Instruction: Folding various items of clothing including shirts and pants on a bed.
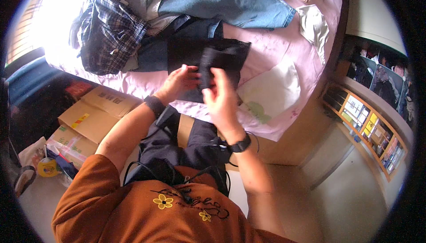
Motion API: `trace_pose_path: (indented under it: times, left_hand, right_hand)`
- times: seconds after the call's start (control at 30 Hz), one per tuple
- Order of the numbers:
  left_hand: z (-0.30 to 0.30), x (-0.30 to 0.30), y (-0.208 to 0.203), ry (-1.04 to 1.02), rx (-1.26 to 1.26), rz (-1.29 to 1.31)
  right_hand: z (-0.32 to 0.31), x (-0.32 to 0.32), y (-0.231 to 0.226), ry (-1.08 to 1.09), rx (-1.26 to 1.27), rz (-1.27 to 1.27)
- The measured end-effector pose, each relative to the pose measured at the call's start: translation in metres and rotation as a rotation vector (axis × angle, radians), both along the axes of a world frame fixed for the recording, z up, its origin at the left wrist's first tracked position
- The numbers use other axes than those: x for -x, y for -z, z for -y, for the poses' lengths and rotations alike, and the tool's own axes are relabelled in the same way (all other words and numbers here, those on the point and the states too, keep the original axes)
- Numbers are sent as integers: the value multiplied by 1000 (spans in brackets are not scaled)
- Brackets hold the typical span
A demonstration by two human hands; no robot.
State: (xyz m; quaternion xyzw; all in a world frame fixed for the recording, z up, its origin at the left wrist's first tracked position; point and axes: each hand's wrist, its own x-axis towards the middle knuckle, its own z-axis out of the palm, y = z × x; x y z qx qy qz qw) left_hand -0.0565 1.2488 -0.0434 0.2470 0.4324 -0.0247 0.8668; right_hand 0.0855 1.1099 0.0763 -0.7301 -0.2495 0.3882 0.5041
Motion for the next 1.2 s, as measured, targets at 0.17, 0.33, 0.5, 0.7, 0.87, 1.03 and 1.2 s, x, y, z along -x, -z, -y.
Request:
trace_pose_path:
  times: [0.17, 0.33, 0.5, 0.7, 0.87, 1.03, 1.2]
  left_hand:
    - [-30, 31, -9, -77, -140, -297]
    - [-11, 20, -10, 170, -745, -530]
    - [12, 1, -4, 1, -999, -598]
    - [-1, 6, -14, -48, -506, -576]
    - [-24, 32, -56, 169, 19, -318]
    - [-55, 74, -132, 165, -154, -42]
    - [-123, 145, -206, 113, -424, -98]
  right_hand:
    - [-12, 17, 17, -100, 43, 96]
    - [19, -22, 69, 167, 410, 392]
    - [8, -19, 123, 306, 289, -205]
    - [1, -12, 97, 296, 167, -605]
    - [4, -9, 41, 193, 256, -502]
    - [-32, 21, -13, 73, 148, -572]
    - [-113, 70, -45, -82, -40, -692]
